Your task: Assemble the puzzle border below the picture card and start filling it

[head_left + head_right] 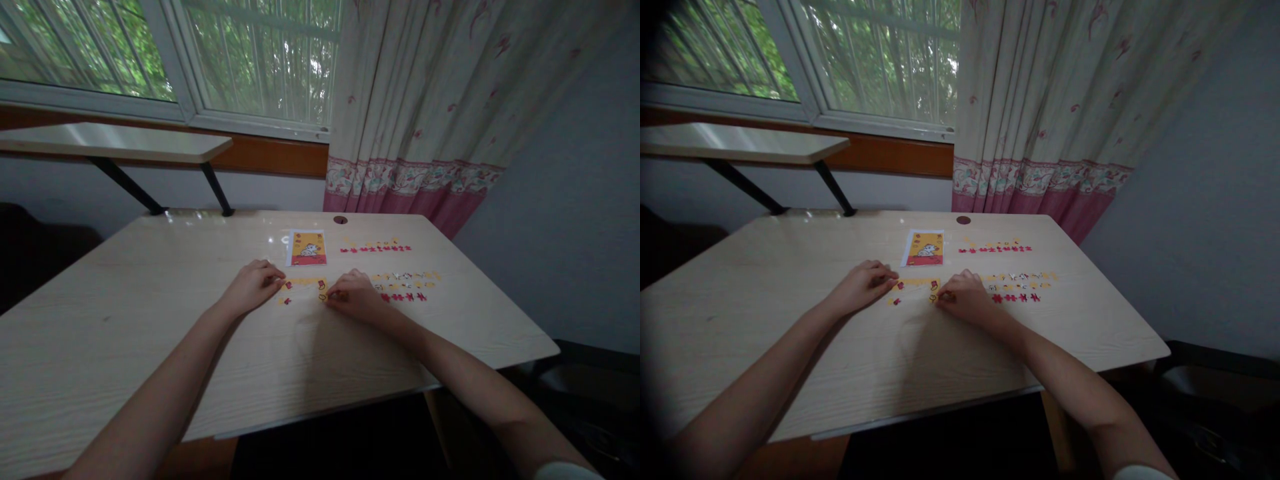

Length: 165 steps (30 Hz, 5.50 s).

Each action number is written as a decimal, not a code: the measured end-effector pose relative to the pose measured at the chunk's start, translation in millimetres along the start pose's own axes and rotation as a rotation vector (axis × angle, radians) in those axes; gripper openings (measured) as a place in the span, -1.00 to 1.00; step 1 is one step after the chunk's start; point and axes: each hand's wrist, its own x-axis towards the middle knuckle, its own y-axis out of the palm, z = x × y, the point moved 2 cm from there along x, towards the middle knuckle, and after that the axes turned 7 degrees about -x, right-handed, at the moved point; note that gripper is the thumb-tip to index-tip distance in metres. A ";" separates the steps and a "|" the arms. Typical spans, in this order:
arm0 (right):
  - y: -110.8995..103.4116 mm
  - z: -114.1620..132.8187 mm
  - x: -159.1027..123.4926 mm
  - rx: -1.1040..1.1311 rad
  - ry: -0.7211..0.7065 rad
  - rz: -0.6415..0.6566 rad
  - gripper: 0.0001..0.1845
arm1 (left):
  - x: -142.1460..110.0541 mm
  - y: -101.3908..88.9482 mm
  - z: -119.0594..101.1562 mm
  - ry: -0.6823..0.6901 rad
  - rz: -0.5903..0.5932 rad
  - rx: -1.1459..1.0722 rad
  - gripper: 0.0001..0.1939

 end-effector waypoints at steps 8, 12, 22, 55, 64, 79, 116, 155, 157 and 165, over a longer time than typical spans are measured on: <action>-1.2 -0.7 -0.8 -0.007 0.017 0.001 -0.84 | 0.2 0.2 0.0 0.001 -0.014 -0.011 -0.73; -1.9 -0.2 -0.7 -0.010 -0.005 -0.006 -0.85 | 0.5 0.3 0.3 0.013 0.005 0.009 -0.73; -6.2 6.0 0.7 -0.045 -0.087 0.008 -0.91 | 0.1 -0.5 -1.2 0.007 -0.009 -0.014 -0.74; -7.5 10.2 -0.1 -0.008 -0.175 0.035 -0.88 | 0.8 -4.8 -3.9 0.071 0.011 -0.039 -0.74; -2.3 1.9 1.3 -0.064 -0.065 -0.097 -0.81 | 1.0 -6.0 -3.5 0.055 0.026 -0.053 -0.72; 4.5 0.5 0.7 -0.086 -0.060 -0.056 -0.80 | -4.1 -17.0 5.4 -0.050 0.142 -0.072 -0.29; 3.2 -0.7 1.4 -0.053 -0.051 -0.006 -0.79 | -4.0 -13.6 3.7 0.008 0.153 -0.080 -0.37; -73.1 -233.9 25.5 -0.580 0.603 0.275 -0.61 | -5.7 -5.7 11.5 0.069 0.108 -0.094 -0.64; -73.8 -235.9 27.0 -0.585 0.605 0.276 -0.62 | -6.0 -5.6 11.2 0.065 0.110 -0.099 -0.64; -72.7 -238.5 27.8 -0.584 0.632 0.260 -0.65 | -5.3 -7.8 8.6 0.057 0.123 -0.085 -0.64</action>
